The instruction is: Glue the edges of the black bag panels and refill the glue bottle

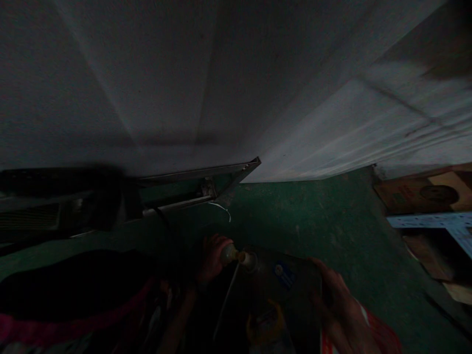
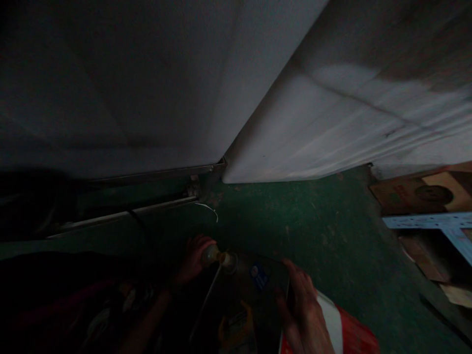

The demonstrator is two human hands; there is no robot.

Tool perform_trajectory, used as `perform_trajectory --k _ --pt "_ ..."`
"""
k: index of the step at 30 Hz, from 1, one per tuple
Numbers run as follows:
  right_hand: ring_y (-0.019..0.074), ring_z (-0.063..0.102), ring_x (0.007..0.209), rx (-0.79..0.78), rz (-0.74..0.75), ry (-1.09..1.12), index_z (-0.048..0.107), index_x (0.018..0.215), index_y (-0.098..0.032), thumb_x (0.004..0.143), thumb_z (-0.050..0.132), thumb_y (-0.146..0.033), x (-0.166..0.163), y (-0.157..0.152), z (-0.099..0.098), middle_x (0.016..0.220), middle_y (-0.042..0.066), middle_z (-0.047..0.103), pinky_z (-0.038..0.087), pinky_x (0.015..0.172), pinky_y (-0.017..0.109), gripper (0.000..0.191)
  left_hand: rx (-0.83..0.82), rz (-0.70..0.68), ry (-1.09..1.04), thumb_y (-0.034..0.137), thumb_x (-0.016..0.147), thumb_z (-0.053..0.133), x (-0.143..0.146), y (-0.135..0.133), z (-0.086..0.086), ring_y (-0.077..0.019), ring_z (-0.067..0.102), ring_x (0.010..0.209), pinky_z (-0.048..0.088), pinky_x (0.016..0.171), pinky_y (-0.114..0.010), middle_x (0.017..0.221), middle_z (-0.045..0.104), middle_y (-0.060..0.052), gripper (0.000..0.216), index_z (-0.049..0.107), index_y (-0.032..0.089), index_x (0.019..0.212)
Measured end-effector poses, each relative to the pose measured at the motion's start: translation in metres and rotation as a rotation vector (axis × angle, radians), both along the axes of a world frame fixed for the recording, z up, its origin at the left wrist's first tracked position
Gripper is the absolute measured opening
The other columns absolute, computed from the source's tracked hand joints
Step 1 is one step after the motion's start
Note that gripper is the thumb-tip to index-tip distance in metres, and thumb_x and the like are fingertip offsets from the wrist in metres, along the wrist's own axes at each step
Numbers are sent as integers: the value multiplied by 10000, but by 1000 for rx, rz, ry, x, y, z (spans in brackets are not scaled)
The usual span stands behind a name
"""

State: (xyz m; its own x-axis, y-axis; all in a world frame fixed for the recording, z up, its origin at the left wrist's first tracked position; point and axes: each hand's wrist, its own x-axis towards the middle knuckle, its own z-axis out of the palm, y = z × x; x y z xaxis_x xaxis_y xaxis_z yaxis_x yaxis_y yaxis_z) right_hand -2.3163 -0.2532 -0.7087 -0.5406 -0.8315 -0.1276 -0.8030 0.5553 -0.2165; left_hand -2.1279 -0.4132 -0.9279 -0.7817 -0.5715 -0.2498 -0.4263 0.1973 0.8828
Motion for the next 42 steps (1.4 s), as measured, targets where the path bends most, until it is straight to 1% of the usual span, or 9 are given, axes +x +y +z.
perform_trajectory --k 8,11,16,22,27,29,33,39,42 --pt "249 576 1077 -15 2 -7 436 1261 -272 833 482 -378 -1 1 -2 1185 72 585 507 883 435 444 -42 6 17 192 687 521 0 2 -4 -277 307 1266 102 1073 -509 1309 492 -27 570 499 280 1249" --pt "248 568 1086 -11 -15 -21 425 1268 -267 837 472 -374 -1 1 -3 1189 77 573 495 897 437 446 -31 1 13 181 675 521 -1 2 -4 -279 299 1274 96 1075 -513 1323 479 -24 585 494 281 1251" --pt "246 549 1107 44 -27 -58 392 1286 -265 852 455 -391 -2 1 -2 1213 87 550 491 896 437 456 25 8 -28 206 690 518 -2 0 3 -287 273 1294 75 1074 -538 1317 485 -35 550 504 266 1236" --pt "232 522 1143 30 -6 -49 380 1286 -265 865 441 -376 2 -1 2 1235 86 541 466 933 440 440 22 -1 -23 173 666 516 0 -3 10 -291 291 1285 76 1074 -540 1315 484 -39 572 502 265 1231" --pt "262 520 1141 -19 -30 -8 421 1251 -242 862 410 -349 11 -8 2 1213 102 554 444 944 498 404 19 10 -31 191 678 535 -2 -1 4 -295 286 1288 65 1076 -539 1312 485 -43 559 511 258 1232" --pt "257 537 1120 -26 -26 -2 419 1258 -249 851 418 -329 12 -8 1 1200 92 562 466 923 483 414 19 8 -32 195 684 538 -3 -1 2 -294 291 1284 73 1074 -540 1304 493 -39 548 518 262 1228" --pt "251 550 1112 -1 28 -10 398 1288 -265 828 471 -327 6 -5 0 1219 81 555 490 903 446 469 10 6 -29 197 687 543 -3 -2 1 -292 294 1280 96 1070 -536 1300 499 -34 545 520 265 1228" --pt "257 546 1122 2 88 46 386 1299 -267 838 463 -314 1 -3 -4 1220 88 557 487 907 454 470 -4 10 -4 240 703 555 -2 -1 -3 -296 302 1276 114 1064 -532 1298 503 -29 524 515 281 1224" --pt "256 540 1129 13 97 50 371 1299 -270 843 460 -333 0 -1 -7 1234 92 544 483 910 465 469 -19 22 -9 228 691 567 -3 1 -6 -296 314 1270 109 1065 -528 1289 509 -32 530 521 276 1216"
